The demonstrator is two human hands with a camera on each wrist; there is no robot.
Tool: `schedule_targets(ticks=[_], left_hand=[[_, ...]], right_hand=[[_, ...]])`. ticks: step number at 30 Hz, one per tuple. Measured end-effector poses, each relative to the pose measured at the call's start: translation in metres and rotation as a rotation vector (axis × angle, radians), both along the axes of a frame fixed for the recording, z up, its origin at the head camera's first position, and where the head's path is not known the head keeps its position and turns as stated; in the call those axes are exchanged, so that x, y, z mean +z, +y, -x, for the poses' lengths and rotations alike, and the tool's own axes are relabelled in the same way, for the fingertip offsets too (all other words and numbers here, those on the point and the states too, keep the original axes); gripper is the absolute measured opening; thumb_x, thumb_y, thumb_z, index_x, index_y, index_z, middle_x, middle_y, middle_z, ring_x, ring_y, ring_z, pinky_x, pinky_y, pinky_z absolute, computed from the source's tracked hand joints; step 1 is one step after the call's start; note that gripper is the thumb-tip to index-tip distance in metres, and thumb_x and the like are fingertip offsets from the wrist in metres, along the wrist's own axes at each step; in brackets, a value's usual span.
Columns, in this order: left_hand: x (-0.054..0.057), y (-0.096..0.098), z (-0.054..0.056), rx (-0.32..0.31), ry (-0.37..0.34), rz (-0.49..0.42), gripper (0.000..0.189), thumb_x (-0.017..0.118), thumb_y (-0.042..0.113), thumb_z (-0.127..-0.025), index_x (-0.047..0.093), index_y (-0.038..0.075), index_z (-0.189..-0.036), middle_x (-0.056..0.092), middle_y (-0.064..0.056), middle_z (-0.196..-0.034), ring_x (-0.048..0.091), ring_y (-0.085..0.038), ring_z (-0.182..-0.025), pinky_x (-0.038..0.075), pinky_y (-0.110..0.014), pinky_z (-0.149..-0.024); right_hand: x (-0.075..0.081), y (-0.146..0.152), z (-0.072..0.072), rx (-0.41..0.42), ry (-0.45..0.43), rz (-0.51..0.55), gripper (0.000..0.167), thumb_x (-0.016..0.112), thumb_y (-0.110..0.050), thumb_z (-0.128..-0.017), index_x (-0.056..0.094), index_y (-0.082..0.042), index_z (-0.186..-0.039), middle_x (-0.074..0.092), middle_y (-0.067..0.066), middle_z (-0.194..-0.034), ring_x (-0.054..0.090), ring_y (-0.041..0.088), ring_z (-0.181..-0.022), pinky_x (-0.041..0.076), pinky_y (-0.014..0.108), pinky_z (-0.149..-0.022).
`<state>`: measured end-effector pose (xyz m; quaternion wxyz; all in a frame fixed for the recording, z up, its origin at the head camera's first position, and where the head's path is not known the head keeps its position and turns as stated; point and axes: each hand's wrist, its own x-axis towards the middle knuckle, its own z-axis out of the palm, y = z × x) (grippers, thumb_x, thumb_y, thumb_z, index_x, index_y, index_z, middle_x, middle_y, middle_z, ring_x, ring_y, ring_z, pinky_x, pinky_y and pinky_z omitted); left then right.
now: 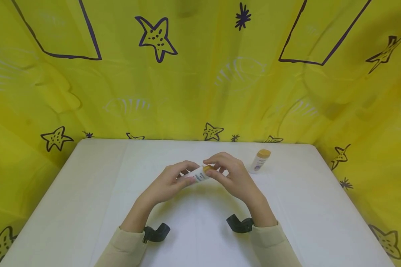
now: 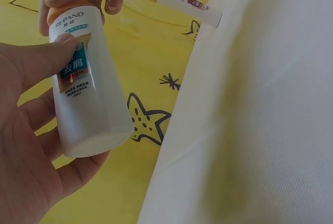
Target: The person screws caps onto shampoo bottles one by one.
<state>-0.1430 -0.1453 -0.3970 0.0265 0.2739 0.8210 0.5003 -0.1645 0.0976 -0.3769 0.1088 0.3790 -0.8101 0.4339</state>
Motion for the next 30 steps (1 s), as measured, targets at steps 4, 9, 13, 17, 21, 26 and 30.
schedule_targets(ticks=[4,9,13,17,21,26,30], left_hand=[[0.0,0.001,0.0,0.007,0.003,0.016,0.025,0.066,0.027,-0.098,0.063,0.026,-0.122,0.067,0.011,-0.113,0.061,-0.019,-0.099,0.054,-0.034,-0.082],[0.002,0.002,0.0,0.011,0.0,0.011,0.025,0.065,0.025,-0.098,0.063,0.026,-0.123,0.067,0.011,-0.114,0.063,-0.02,-0.098,0.054,-0.034,-0.081],[0.001,0.0,0.0,0.014,-0.025,-0.009,0.025,0.062,0.02,-0.1,0.062,0.023,-0.124,0.067,0.008,-0.115,0.063,-0.02,-0.098,0.054,-0.034,-0.083],[0.0,-0.002,0.0,0.001,-0.052,-0.023,0.025,0.059,0.017,-0.101,0.062,0.019,-0.126,0.068,0.005,-0.116,0.063,-0.018,-0.098,0.054,-0.034,-0.084],[-0.001,-0.004,0.0,-0.032,-0.067,-0.032,0.025,0.057,0.019,-0.101,0.063,0.017,-0.126,0.069,0.002,-0.113,0.063,-0.017,-0.095,0.055,-0.034,-0.08],[0.0,-0.006,0.0,-0.094,-0.119,-0.078,0.025,0.055,0.018,-0.102,0.063,0.013,-0.126,0.067,-0.004,-0.11,0.062,-0.021,-0.089,0.054,-0.034,-0.074],[0.001,-0.007,0.0,-0.134,-0.176,-0.102,0.026,0.053,0.017,-0.103,0.062,0.011,-0.127,0.066,-0.008,-0.107,0.062,-0.023,-0.085,0.055,-0.033,-0.07]], right_hand=[[-0.001,0.0,0.001,-0.006,0.01,0.001,0.023,0.073,-0.014,-0.091,0.071,-0.017,-0.114,0.069,-0.003,-0.108,0.061,0.009,-0.082,0.053,0.024,-0.069],[0.001,0.003,0.001,0.009,0.008,0.0,0.027,0.073,-0.014,-0.091,0.07,-0.016,-0.118,0.068,-0.004,-0.111,0.063,0.008,-0.082,0.055,0.025,-0.071],[0.002,0.008,0.002,0.077,0.001,0.004,0.037,0.076,-0.006,-0.087,0.068,-0.013,-0.123,0.066,0.0,-0.12,0.066,0.011,-0.096,0.058,0.026,-0.076],[0.002,0.012,0.003,0.137,0.013,0.002,0.044,0.076,0.004,-0.083,0.068,-0.01,-0.124,0.065,0.005,-0.126,0.067,0.013,-0.094,0.058,0.026,-0.078],[0.001,0.013,0.003,0.159,0.017,0.007,0.046,0.077,0.007,-0.08,0.069,-0.008,-0.123,0.065,0.008,-0.127,0.069,0.013,-0.087,0.058,0.027,-0.079],[0.004,0.016,0.002,0.189,-0.019,0.001,0.046,0.078,0.0,-0.081,0.068,-0.008,-0.125,0.065,0.007,-0.132,0.068,0.017,-0.107,0.058,0.031,-0.086],[0.005,0.016,0.003,0.236,-0.03,0.013,0.039,0.077,-0.004,-0.083,0.071,-0.008,-0.121,0.064,0.008,-0.134,0.059,0.023,-0.126,0.052,0.032,-0.099]])
